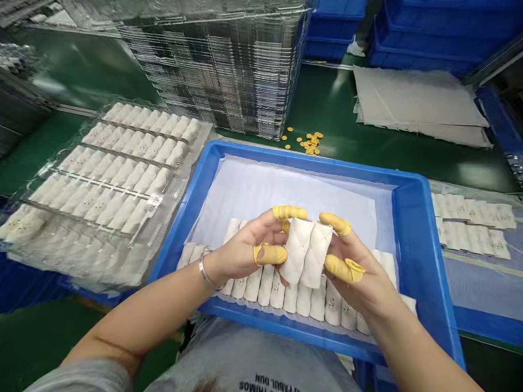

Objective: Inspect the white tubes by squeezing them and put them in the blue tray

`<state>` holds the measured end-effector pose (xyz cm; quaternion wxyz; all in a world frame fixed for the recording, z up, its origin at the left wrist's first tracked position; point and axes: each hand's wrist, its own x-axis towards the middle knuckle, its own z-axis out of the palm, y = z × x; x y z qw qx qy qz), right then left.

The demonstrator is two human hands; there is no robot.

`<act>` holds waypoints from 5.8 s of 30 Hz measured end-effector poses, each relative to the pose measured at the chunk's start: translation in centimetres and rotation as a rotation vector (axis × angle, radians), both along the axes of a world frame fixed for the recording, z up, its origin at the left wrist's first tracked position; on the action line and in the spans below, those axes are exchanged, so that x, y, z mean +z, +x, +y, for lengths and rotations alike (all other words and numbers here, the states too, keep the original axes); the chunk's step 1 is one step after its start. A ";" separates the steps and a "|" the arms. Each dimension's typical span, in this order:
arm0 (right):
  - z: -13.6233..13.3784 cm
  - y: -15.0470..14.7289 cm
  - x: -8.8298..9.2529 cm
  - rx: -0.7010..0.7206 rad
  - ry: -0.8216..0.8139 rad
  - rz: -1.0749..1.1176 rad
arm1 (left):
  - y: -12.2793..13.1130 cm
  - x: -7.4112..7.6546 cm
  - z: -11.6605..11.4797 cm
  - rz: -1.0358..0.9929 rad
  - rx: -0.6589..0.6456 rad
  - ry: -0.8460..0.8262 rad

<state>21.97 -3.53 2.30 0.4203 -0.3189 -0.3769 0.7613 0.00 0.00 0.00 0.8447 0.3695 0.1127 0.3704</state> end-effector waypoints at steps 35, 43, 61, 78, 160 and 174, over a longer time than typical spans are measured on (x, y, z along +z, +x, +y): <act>-0.8 0.2 -0.1 -0.082 -0.086 -0.051 | 0.0 0.6 -0.5 0.085 0.009 -0.091; -0.4 0.8 0.1 -0.081 -0.139 -0.105 | -0.2 1.3 -0.1 0.080 -0.016 -0.146; -0.4 0.7 0.2 -0.049 -0.058 -0.070 | -0.1 0.8 -0.2 0.036 -0.008 -0.080; -0.2 -0.7 0.3 -0.105 -0.078 -0.107 | -0.1 0.4 -0.6 0.132 -0.019 0.021; -0.2 0.0 1.3 -0.001 -0.100 0.042 | -0.2 0.9 -0.4 0.197 0.043 -0.071; -0.8 -0.3 0.4 -0.188 0.257 -0.233 | -0.4 1.0 -0.5 0.368 0.196 0.330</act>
